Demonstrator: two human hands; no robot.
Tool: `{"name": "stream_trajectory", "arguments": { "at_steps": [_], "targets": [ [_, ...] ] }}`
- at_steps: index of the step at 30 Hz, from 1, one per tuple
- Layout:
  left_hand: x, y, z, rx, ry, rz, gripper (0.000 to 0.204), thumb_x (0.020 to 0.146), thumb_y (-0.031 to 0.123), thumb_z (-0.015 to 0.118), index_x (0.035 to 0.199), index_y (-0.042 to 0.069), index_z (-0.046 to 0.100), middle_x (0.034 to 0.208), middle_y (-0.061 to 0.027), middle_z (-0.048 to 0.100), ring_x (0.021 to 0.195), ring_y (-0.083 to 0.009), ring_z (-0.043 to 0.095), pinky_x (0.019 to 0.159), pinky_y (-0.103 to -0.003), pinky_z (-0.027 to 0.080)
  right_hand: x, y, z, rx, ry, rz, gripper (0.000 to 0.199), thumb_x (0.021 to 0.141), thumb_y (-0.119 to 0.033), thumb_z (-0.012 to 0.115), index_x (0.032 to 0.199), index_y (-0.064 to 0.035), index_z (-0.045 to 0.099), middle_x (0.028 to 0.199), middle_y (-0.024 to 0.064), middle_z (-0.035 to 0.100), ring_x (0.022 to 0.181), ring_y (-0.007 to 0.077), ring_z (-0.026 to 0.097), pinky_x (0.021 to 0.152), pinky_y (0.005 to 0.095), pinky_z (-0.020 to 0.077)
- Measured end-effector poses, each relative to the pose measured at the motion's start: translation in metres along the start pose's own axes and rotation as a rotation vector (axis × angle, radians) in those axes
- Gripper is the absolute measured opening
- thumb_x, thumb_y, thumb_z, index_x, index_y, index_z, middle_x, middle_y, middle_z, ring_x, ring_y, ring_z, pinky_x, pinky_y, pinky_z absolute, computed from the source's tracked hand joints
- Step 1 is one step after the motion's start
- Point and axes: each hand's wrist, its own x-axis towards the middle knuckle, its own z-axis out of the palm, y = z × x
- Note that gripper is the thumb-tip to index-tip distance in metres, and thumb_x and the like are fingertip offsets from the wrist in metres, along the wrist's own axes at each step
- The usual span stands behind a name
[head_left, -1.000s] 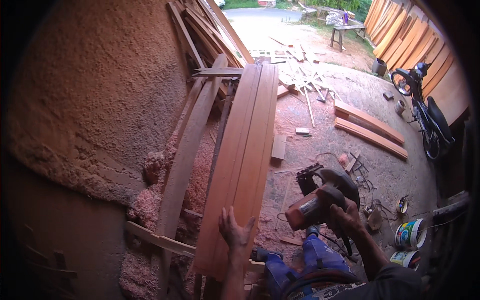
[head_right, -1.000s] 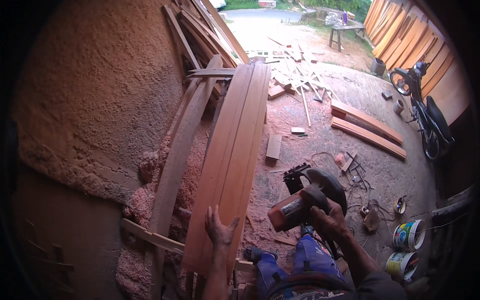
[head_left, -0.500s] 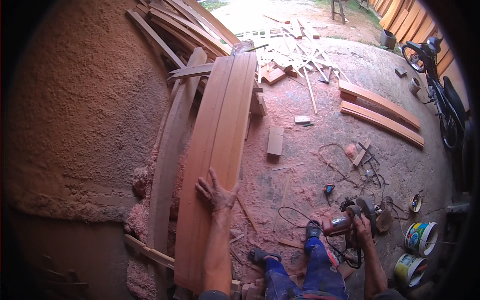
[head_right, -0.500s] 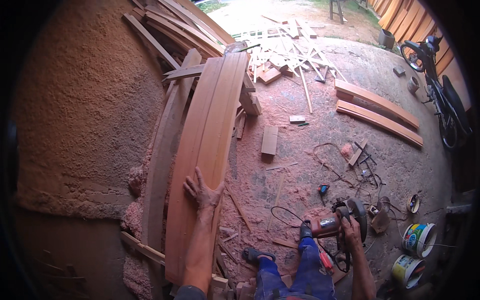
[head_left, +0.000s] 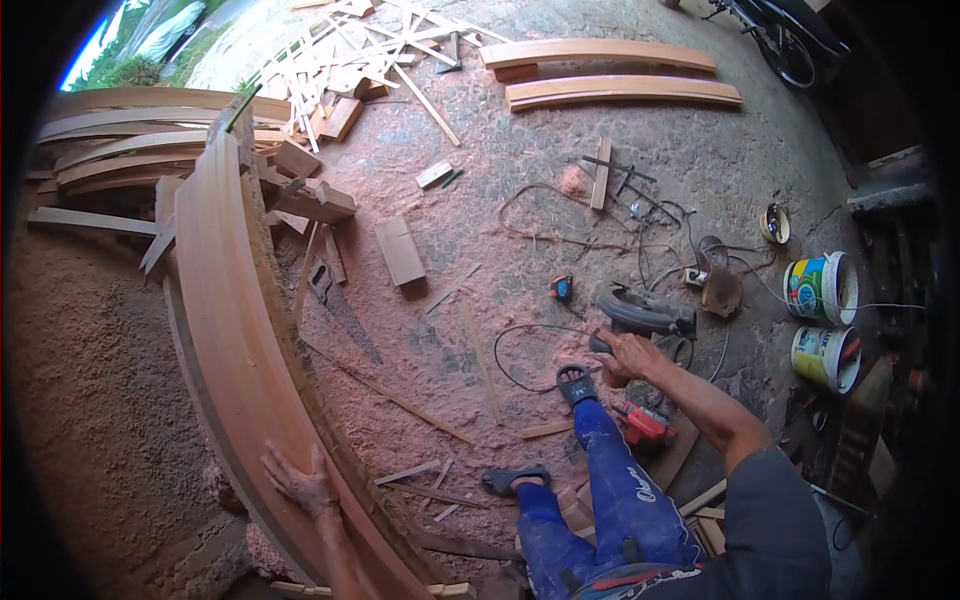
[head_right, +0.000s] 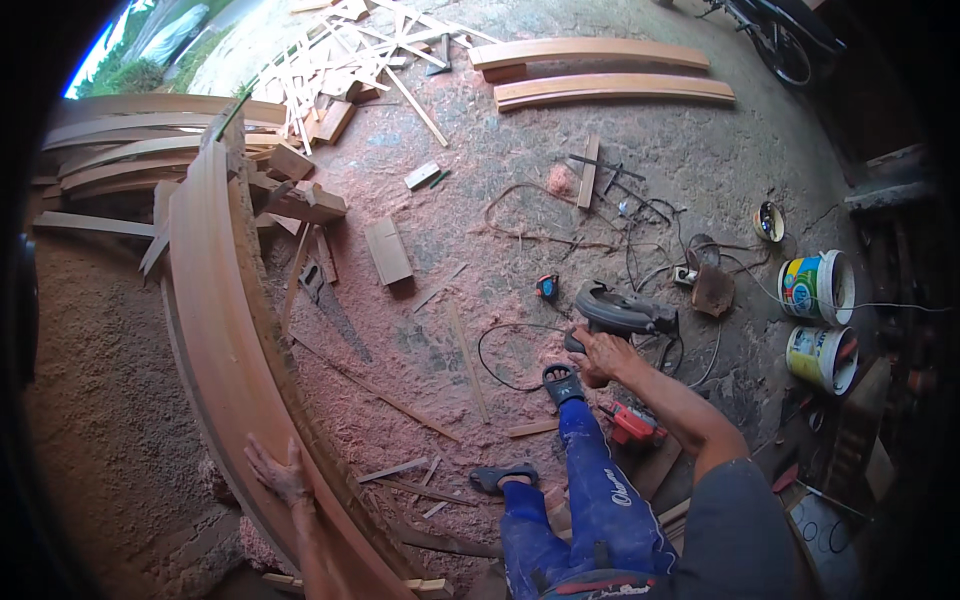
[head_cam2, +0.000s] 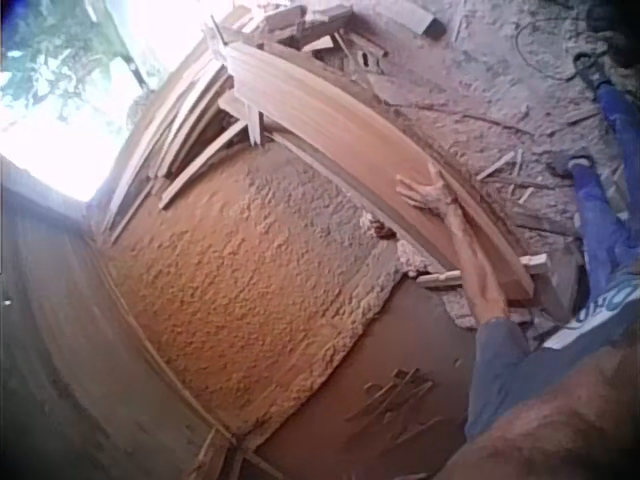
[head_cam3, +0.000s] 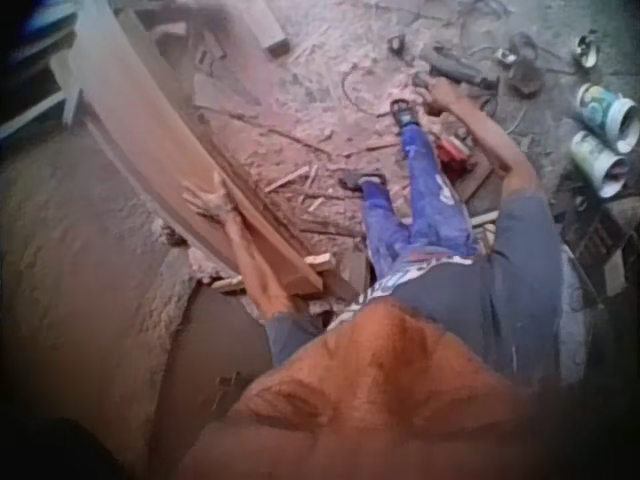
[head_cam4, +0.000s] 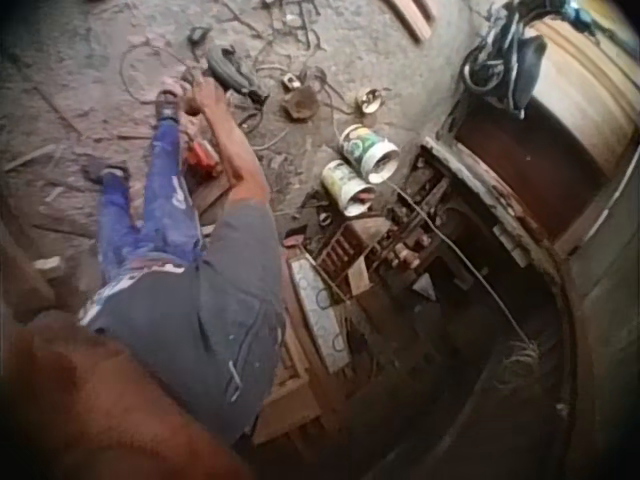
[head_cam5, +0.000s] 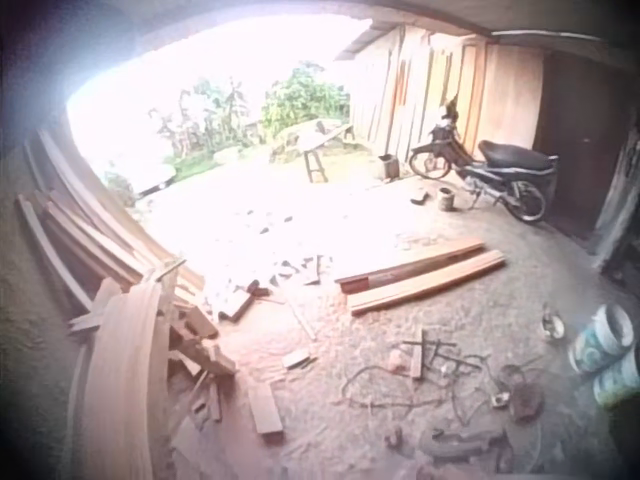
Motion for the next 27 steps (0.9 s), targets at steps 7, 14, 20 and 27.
{"name": "stream_trajectory", "arguments": {
  "at_steps": [7, 14, 20, 27],
  "targets": [
    [0.009, -0.006, -0.005, -0.097, -0.017, 0.134, 0.091, 0.092, 0.048, 0.064, 0.160, 0.001, 0.026, 0.165, -0.0230, 0.025, 0.154, -0.0391, 0.021, 0.125, -0.049, 0.017, 0.099, 0.078, 0.097, -0.335, -0.034, 0.001, 0.043, 0.091, -0.023, 0.058, 0.131, -0.0074, 0.053, 0.087, 0.0187, 0.074, 0.078, 0.0365, 0.074, 0.068, 0.0499, 0.0599],
    [0.010, -0.005, -0.008, -0.160, -0.086, 0.100, 0.089, 0.097, 0.051, 0.055, 0.161, 0.000, 0.021, 0.167, -0.0217, 0.017, 0.155, -0.0359, 0.016, 0.126, -0.046, 0.012, 0.176, 0.130, 0.161, -0.540, -0.141, 0.092, 0.029, 0.090, -0.023, 0.064, 0.117, -0.0114, 0.065, 0.095, 0.0108, 0.077, 0.086, 0.0283, 0.076, 0.066, 0.0434, 0.0610],
    [0.008, -0.022, 0.006, -0.076, -0.177, 0.083, 0.099, 0.091, 0.053, 0.061, 0.162, 0.000, 0.017, 0.168, -0.0205, 0.017, 0.155, -0.0339, 0.016, 0.125, -0.044, 0.013, 0.201, 0.235, 0.247, -0.450, -0.073, 0.221, 0.015, 0.088, -0.015, 0.064, 0.089, -0.0138, 0.079, 0.083, 0.0143, 0.075, 0.076, 0.0280, 0.075, 0.061, 0.0524, 0.0611],
    [-0.005, -0.001, -0.019, -0.213, -0.132, 0.001, 0.106, 0.085, 0.054, 0.064, 0.161, -0.002, 0.016, 0.167, -0.0244, 0.017, 0.155, -0.0374, 0.016, 0.125, -0.046, 0.013, 0.216, 0.211, 0.294, -0.389, -0.139, 0.189, 0.061, 0.089, -0.009, 0.061, 0.147, -0.0051, 0.043, 0.106, 0.0220, 0.070, 0.094, 0.0351, 0.071, 0.081, 0.0475, 0.0586]
  ]
}}
